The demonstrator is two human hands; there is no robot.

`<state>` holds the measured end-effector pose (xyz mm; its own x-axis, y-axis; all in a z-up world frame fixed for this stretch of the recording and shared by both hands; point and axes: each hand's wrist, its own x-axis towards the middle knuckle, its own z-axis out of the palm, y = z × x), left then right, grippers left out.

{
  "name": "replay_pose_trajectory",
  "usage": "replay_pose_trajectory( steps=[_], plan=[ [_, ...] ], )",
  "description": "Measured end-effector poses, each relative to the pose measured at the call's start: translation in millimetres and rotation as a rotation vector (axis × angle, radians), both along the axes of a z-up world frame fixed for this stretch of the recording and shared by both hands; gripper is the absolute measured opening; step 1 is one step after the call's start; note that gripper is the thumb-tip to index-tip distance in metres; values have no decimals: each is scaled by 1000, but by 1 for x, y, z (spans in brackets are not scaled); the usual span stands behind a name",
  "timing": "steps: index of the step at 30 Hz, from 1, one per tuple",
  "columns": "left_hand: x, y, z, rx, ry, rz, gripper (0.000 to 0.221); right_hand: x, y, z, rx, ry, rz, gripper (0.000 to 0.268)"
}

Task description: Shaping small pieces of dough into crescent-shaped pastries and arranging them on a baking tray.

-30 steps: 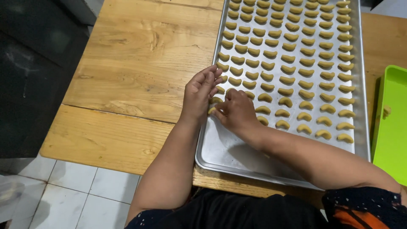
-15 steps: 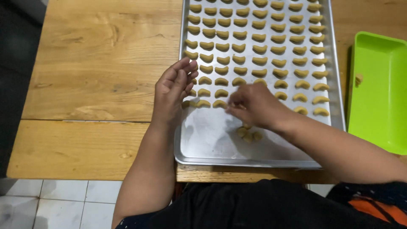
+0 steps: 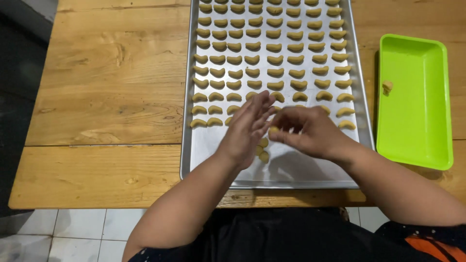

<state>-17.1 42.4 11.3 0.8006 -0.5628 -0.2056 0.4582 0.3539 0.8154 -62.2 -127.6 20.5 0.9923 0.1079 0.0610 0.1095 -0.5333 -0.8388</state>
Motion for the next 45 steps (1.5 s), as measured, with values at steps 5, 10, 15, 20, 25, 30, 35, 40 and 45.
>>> replay_pose_trajectory(
  steps=[5,10,15,20,25,30,35,40,45],
  plan=[
    [7,-34,-35,-438,342,-60,88,6,5,-11,5,-446,-14,19],
    [5,-36,-44,-792,452,-250,80,27,-8,-15,-164,-444,4,66],
    [25,-39,-99,-836,348,-152,81,10,49,-49,-374,-813,162,110],
    [-6,-35,-14,-611,-9,-147,105,40,29,-43,-552,-430,-103,77],
    [9,-50,-71,-865,-790,39,133,29,26,-112,-555,-512,-112,108],
    [-13,-32,1,-720,15,-191,107,40,11,-69,-484,-439,-126,112],
    [-6,-59,-26,-823,-389,-46,83,15,51,-61,-403,-693,40,131],
    [-4,-45,-69,-991,-152,-222,97,28,24,-86,-675,-268,-32,149],
    [-8,-46,-107,-944,-336,-140,84,35,43,-87,-408,-773,-214,99]
  ],
)
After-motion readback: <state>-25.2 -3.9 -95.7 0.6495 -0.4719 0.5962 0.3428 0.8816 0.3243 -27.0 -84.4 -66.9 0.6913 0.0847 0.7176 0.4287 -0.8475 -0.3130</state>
